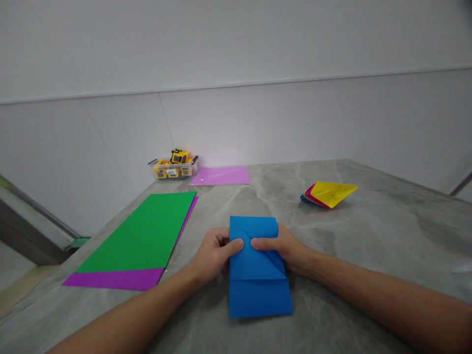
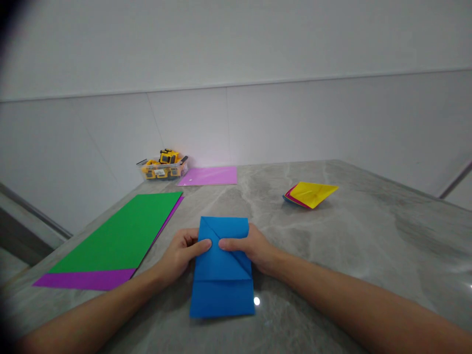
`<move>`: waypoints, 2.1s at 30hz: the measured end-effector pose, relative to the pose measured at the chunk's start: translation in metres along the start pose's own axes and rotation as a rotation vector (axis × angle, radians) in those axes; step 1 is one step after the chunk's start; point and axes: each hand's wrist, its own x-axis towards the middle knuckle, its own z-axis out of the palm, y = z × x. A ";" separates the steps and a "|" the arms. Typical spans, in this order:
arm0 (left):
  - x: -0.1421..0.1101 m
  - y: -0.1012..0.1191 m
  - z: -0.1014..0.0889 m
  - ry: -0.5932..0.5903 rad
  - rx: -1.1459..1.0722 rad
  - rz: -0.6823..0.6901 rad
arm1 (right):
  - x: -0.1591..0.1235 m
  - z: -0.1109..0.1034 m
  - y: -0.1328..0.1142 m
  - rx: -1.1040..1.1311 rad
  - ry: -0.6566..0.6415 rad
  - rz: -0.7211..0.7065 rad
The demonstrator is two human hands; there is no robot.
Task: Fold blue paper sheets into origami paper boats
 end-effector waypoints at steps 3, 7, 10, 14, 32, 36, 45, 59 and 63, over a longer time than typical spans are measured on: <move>0.000 -0.004 -0.005 -0.087 0.010 -0.120 | -0.003 0.001 0.000 -0.024 -0.114 0.051; -0.006 0.002 -0.003 -0.136 0.122 -0.122 | -0.006 0.004 0.000 -0.001 -0.233 0.105; -0.011 0.008 0.001 -0.121 0.184 -0.067 | -0.005 0.006 0.000 -0.003 -0.204 0.109; -0.014 0.010 0.005 -0.101 0.264 -0.077 | -0.005 0.005 0.000 -0.031 -0.166 0.112; -0.009 0.000 0.005 0.107 0.099 0.010 | -0.005 0.004 -0.002 -0.098 -0.243 -0.015; -0.009 0.001 0.007 0.139 0.131 0.016 | -0.005 0.002 0.001 -0.200 -0.193 -0.036; -0.006 0.001 0.003 0.239 0.055 0.065 | -0.001 -0.003 0.000 -0.218 -0.305 0.036; -0.001 0.000 -0.003 0.362 -0.067 0.083 | 0.002 -0.011 0.002 -0.426 -0.308 0.025; 0.005 0.001 -0.005 0.318 -0.035 0.062 | 0.004 -0.012 0.009 -0.469 -0.079 0.018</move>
